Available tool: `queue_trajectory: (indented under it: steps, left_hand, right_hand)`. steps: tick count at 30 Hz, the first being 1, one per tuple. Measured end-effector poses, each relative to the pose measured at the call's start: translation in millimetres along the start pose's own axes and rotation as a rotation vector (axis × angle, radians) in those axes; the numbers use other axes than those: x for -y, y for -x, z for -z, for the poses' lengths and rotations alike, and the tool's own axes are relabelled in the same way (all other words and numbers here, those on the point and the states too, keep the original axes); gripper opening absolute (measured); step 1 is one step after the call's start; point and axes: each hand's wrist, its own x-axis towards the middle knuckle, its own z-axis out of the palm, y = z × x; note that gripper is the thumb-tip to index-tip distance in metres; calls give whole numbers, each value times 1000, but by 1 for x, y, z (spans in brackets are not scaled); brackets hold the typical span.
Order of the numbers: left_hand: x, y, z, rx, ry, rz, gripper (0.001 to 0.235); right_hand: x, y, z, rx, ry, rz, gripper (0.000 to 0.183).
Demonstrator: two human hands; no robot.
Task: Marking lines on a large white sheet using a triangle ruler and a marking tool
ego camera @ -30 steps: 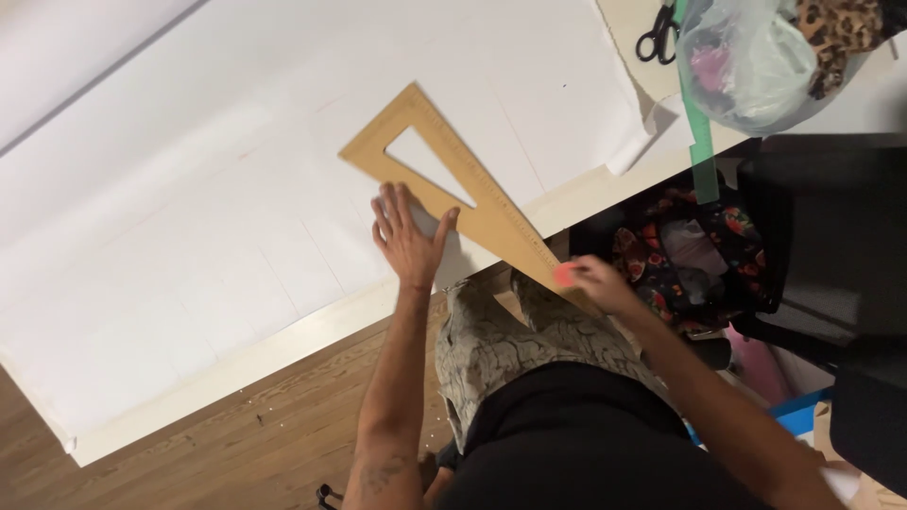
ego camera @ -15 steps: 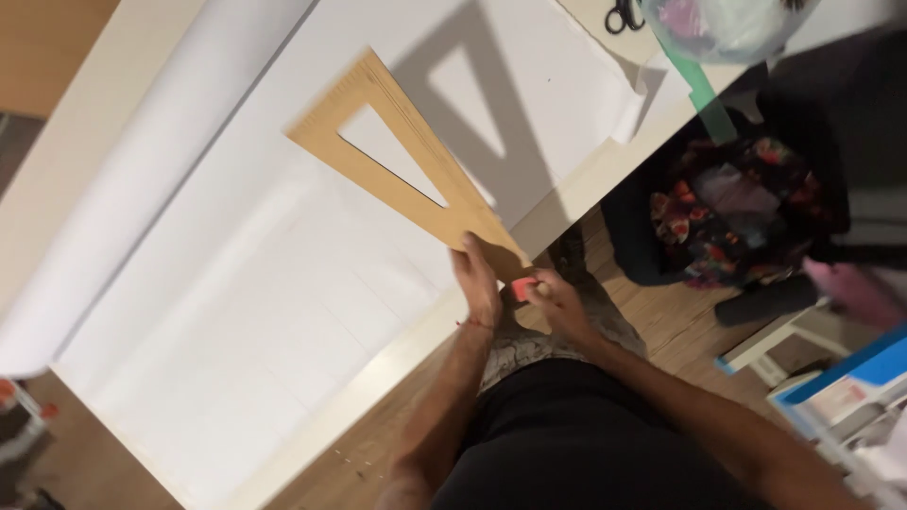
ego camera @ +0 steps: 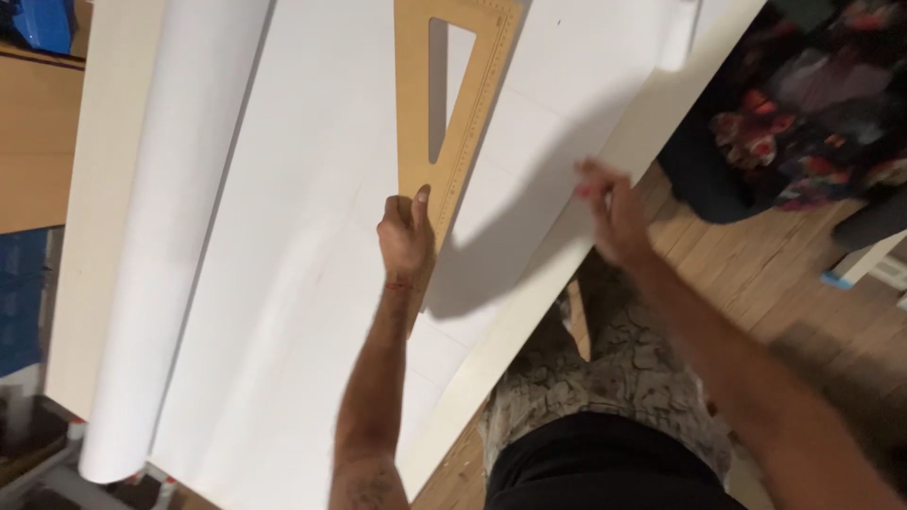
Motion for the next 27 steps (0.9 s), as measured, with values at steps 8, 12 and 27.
queue_trajectory:
  steps: [8,12,27]
  left_hand:
    - [-21,-32,-7,-82,13,34,56]
    - [-35,-45,0,-48,73,12,60]
    - [6,-63,-26,-431,-365,-288,56]
  right_hand:
    - [-31,-87,31,-134,134,132,32]
    - [-32,-87,27,-148,317,120,39]
    - [-28,-87,23,-166,397,124,33]
